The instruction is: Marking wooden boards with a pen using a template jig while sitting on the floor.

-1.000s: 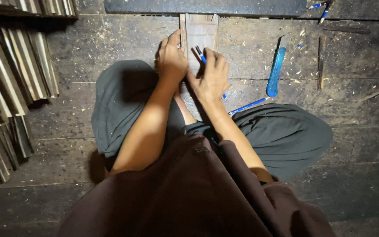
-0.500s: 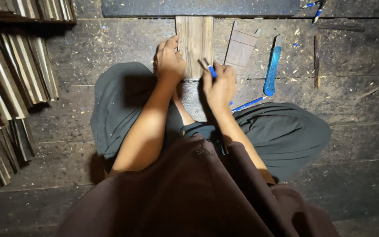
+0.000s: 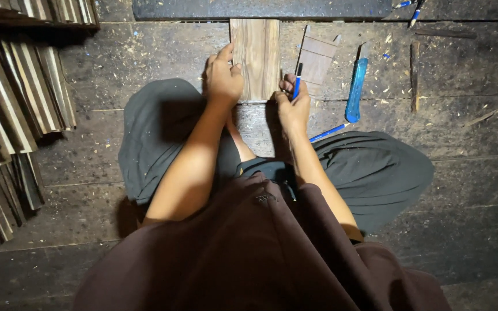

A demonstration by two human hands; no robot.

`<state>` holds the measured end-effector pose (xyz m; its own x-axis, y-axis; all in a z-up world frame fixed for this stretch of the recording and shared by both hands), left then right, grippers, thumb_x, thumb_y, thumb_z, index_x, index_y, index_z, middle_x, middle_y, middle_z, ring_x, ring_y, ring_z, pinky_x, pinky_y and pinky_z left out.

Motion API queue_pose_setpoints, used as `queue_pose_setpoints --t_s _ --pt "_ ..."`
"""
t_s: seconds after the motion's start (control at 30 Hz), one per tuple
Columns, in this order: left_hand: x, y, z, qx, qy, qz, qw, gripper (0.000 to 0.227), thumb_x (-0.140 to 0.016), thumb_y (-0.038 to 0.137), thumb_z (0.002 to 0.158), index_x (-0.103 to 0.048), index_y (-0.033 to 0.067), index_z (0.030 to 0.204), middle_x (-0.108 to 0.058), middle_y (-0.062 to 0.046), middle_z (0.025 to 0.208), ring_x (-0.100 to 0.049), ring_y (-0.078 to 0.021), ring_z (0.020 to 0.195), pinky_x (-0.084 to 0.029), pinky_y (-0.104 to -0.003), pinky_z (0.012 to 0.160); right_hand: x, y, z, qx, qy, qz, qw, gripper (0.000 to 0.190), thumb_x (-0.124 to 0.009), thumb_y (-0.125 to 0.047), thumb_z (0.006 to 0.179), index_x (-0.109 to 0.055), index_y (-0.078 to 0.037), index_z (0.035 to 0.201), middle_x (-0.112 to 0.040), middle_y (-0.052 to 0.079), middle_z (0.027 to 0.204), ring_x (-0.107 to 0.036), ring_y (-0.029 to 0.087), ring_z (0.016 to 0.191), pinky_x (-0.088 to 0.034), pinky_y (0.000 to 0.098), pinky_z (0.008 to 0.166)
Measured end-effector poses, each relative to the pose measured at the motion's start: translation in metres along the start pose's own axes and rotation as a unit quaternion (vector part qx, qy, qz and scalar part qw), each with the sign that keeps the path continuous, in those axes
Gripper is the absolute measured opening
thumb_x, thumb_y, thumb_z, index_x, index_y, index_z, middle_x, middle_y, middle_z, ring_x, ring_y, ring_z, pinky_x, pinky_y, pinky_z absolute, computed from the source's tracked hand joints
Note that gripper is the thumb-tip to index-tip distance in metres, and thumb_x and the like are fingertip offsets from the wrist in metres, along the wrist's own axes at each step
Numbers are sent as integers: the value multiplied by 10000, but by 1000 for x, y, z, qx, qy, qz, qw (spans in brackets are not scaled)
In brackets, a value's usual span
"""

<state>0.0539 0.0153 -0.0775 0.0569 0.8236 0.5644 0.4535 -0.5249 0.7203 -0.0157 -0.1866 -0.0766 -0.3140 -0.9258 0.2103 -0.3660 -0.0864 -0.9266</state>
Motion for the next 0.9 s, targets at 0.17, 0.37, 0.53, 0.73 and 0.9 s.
queue_pose_setpoints --t_s 0.17,0.37,0.53,0.73,0.9 --pt "4 -2 4 -6 0 -18 1000 516 -555 115 924 -590 229 1426 -632 -121 1292 -654 -326 1184 -469 -447 1072 6 4 6 -88 -26 178 980 446 -625 144 838 -680 11 1260 -708 40 1015 -650 107 879 -548 197 778" --pt "11 6 1 -39 9 -30 999 594 -413 495 973 -651 108 1356 -678 -176 1340 -605 -381 1280 -432 -439 1107 -3 -48 -10 -65 -95 228 967 414 -705 40 870 -689 5 1282 -649 9 939 -589 83 862 -483 180 846" --pt "51 73 -47 -31 -100 -38 994 511 -450 695 845 -570 202 781 -591 28 629 -638 -164 637 -497 -343 648 -20 -68 -24 -16 -125 195 973 339 -744 -36 884 -695 -6 1217 -675 37 981 -642 146 908 -530 250 886" --pt "61 40 -30 -87 -86 -71 990 283 -574 410 792 -678 169 896 -669 22 724 -600 -122 670 -481 -301 608 -39 -73 -36 6 -141 54 989 240 -681 -184 961 -678 -58 1164 -714 69 991 -689 193 910 -553 308 857" --pt "60 36 -36 -116 -180 -446 869 383 -579 71 927 -610 -40 1292 -735 -157 1189 -732 -228 1036 -614 -333 860 -19 -53 -16 24 -23 -198 980 605 -677 -565 873 -643 -192 1349 -617 74 1191 -675 235 1029 -522 355 883"
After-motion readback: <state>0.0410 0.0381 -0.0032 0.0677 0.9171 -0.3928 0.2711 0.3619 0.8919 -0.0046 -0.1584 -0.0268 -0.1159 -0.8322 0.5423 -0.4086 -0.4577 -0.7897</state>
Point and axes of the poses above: each hand's wrist, its own z-axis towards the middle knuckle, its own x-axis out of the back of the hand, y = z × x, the point moved 5 cm from there along z, towards the middle knuckle
